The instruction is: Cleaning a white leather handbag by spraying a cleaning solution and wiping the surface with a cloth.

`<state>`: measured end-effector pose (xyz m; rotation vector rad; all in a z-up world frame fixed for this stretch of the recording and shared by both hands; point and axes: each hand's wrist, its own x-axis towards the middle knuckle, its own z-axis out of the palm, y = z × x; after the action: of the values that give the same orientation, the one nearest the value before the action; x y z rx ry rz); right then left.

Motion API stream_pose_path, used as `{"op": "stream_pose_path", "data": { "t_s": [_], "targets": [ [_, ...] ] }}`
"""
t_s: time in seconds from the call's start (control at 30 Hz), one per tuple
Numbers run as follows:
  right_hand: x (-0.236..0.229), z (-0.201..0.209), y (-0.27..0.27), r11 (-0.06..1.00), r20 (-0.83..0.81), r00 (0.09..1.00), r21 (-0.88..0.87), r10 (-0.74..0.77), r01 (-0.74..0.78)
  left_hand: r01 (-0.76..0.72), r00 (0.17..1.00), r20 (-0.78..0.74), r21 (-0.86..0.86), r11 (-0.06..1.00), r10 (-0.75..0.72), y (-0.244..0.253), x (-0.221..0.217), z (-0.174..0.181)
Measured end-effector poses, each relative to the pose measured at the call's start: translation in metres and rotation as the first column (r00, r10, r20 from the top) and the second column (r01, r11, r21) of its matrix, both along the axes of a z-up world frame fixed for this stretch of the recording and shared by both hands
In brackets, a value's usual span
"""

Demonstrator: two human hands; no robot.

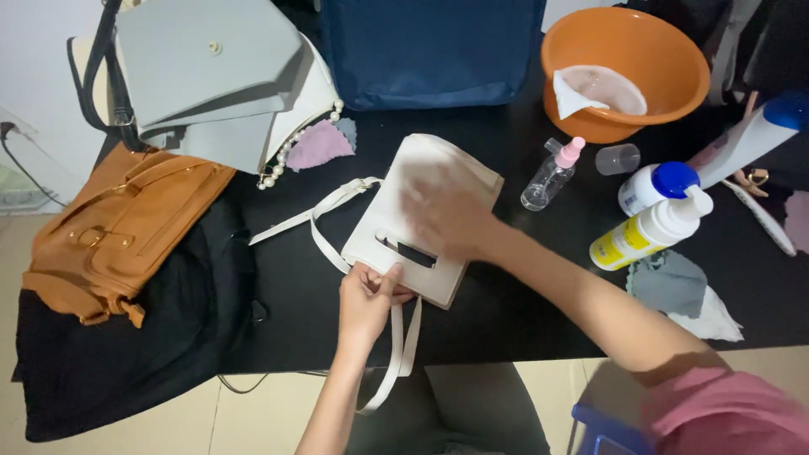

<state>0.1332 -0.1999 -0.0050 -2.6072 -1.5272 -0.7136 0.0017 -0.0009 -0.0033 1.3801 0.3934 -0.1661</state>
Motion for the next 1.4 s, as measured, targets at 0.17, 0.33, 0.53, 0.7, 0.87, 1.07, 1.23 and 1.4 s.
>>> {"op": "stream_pose_path", "data": {
  "t_s": [0.17,0.33,0.53,0.7,0.87,1.07,1.23,1.4],
  "targets": [
    [-0.03,-0.005,-0.017,0.989,-0.222,0.967,0.1,0.125,-0.105,0.015,1.0,0.012,0.011,1.0,-0.015,0.0,0.002,-0.001],
    [0.02,-0.003,-0.039,0.986,0.162,0.984,-0.13,-0.079,0.101,0.009,1.0,0.013,0.002,1.0,-0.009,0.001,0.002,-0.015],
    [0.004,-0.013,-0.009,0.999,0.16,0.987,0.043,0.01,-0.018,-0.005,0.999,0.032,0.002,1.0,0.005,-0.001,0.005,-0.022],
    [-0.051,0.023,-0.021,0.993,-0.366,0.924,0.069,0.113,-0.094,0.04,0.998,0.039,0.054,0.998,-0.042,0.001,0.005,-0.007],
    [-0.005,-0.001,-0.05,0.993,-0.05,0.994,-0.062,-0.102,0.098,0.078,0.996,0.038,0.165,0.983,-0.086,0.002,0.001,0.006],
    [-0.005,-0.006,-0.022,0.984,-0.145,0.974,-0.077,-0.173,0.163,0.075,0.996,0.032,0.141,0.987,-0.08,0.0,0.001,0.009],
    [-0.045,0.014,-0.029,1.0,-0.367,0.93,0.01,0.007,-0.003,0.081,0.996,0.029,0.152,0.985,-0.086,0.0,0.001,0.015],
    [-0.03,0.008,-0.066,0.982,-0.176,0.973,-0.142,-0.152,0.128,0.064,0.997,0.024,0.146,0.987,-0.068,-0.001,-0.002,0.019]
  ]
}}
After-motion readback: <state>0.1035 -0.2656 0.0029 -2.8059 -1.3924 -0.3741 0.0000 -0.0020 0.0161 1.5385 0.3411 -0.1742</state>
